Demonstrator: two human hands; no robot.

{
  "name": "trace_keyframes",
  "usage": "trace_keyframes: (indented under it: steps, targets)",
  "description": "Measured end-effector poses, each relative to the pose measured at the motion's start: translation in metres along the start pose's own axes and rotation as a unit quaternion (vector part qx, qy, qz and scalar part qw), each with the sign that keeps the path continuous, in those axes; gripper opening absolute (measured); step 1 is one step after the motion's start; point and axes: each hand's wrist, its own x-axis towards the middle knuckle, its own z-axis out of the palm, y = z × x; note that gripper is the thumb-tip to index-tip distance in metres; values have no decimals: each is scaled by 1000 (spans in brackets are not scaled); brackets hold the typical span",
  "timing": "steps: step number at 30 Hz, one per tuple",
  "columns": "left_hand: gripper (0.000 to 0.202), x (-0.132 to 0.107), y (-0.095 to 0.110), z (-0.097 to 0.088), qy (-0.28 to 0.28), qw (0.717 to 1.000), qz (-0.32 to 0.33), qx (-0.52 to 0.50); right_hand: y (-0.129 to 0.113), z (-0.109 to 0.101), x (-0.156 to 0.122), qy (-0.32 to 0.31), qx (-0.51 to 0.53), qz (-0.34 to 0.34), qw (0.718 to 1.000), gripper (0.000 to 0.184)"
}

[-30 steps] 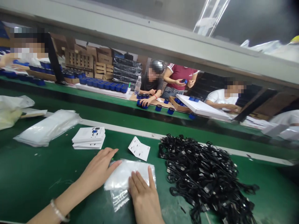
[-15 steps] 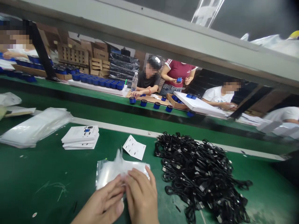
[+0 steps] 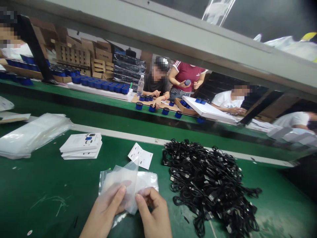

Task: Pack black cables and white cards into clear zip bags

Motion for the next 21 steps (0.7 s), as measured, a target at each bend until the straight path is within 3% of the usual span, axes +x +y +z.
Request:
trace_keyframes:
  steps: [3,5,7,9,10,12,15,18,21]
  targets:
    - [57,12,-3,-15,21,997,11,72,-4,-2,8,-68,-39,70,994,22]
    - [72,17,-1,-30,67,986,57,145,-7,-5,12,-93,-122,58,986,26]
    - [83,19,2,-43,162,933,168,274,-8,-7,14,-110,-195,36,974,32]
    - [71,17,2,-50,230,844,301,381,-8,-8,16,-111,-226,34,967,31]
    - [58,16,1,-50,218,810,353,414,-8,-8,16,-107,-228,39,967,30]
    - [34,12,-5,-45,120,777,415,458,-7,-6,17,-96,-210,58,971,26]
    - [41,11,-14,-31,-10,744,437,505,-6,-3,18,-97,-155,90,979,21]
    - [51,14,-18,-20,-26,709,466,529,-6,-3,19,-102,-118,114,981,20]
    - [51,18,-21,-19,-21,656,504,561,-7,-8,19,-106,-125,97,982,30]
